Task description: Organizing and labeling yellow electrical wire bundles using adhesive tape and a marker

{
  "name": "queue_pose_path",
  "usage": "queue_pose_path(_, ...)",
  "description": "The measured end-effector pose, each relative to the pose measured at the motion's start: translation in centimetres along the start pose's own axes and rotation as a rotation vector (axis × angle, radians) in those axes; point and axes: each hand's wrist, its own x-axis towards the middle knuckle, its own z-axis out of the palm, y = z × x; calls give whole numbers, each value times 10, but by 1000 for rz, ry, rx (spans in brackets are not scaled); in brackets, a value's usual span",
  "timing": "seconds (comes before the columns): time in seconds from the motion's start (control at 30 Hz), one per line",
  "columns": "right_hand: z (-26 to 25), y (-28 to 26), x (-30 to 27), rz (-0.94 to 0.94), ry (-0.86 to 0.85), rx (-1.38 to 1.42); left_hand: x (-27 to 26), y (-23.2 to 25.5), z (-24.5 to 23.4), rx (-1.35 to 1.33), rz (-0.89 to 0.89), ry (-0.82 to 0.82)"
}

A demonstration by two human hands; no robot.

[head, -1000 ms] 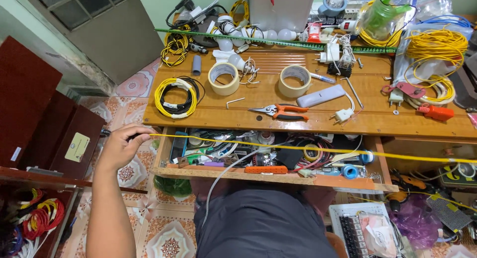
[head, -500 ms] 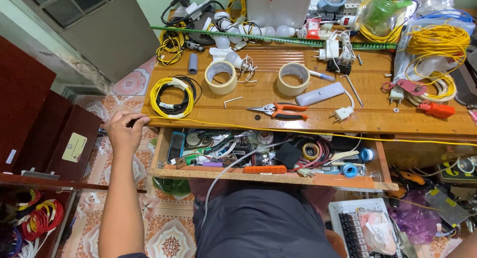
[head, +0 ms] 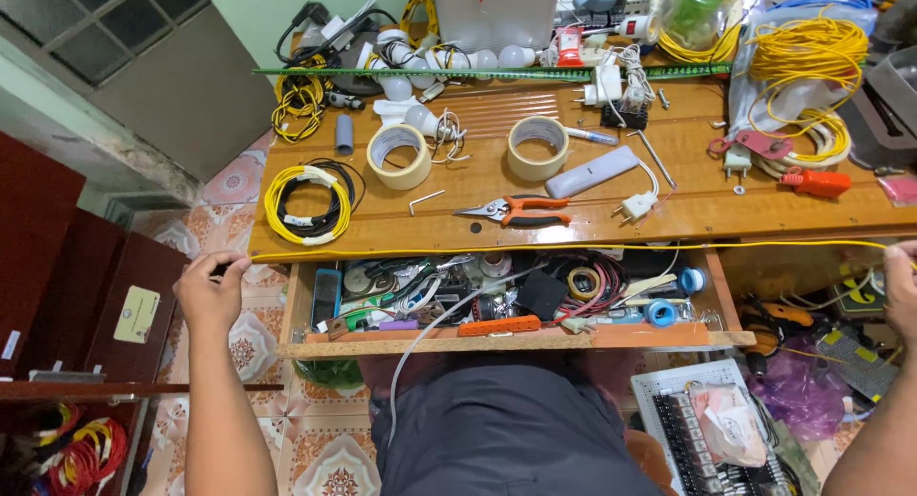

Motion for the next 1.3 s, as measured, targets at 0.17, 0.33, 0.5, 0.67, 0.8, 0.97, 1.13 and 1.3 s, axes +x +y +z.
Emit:
queue_pose_path(0.17,9,-4,10,-85,50,82,1,-2,-5,40,-2,-18)
queue_pose_path(0.33,-11,-68,8,-121,74,-282,-4,-45,3,-30,140,-92)
queue_pose_path(0.5,-7,-111,18,-121,104,-231,-11,-30,-2,185,221,-13)
queue_pose_path(0.67,0,-118,22,-33,115,-227,-10,-38,9,134,83,-53)
queue_pose_path(0.8,1,-125,24,-18,113,-215,-9,-43,9,87,26,-79)
queue_pose_path(0.97,1,-111,21,-156,122,-211,0,-50,10,155,111,-39)
queue_pose_path(1.13,9,-93,25,-202,121,-242,-7,-33,7,188,207,93)
queue_pose_path(1.3,15,-71,23,-93,148,-264,-5,0,3,81,223,126)
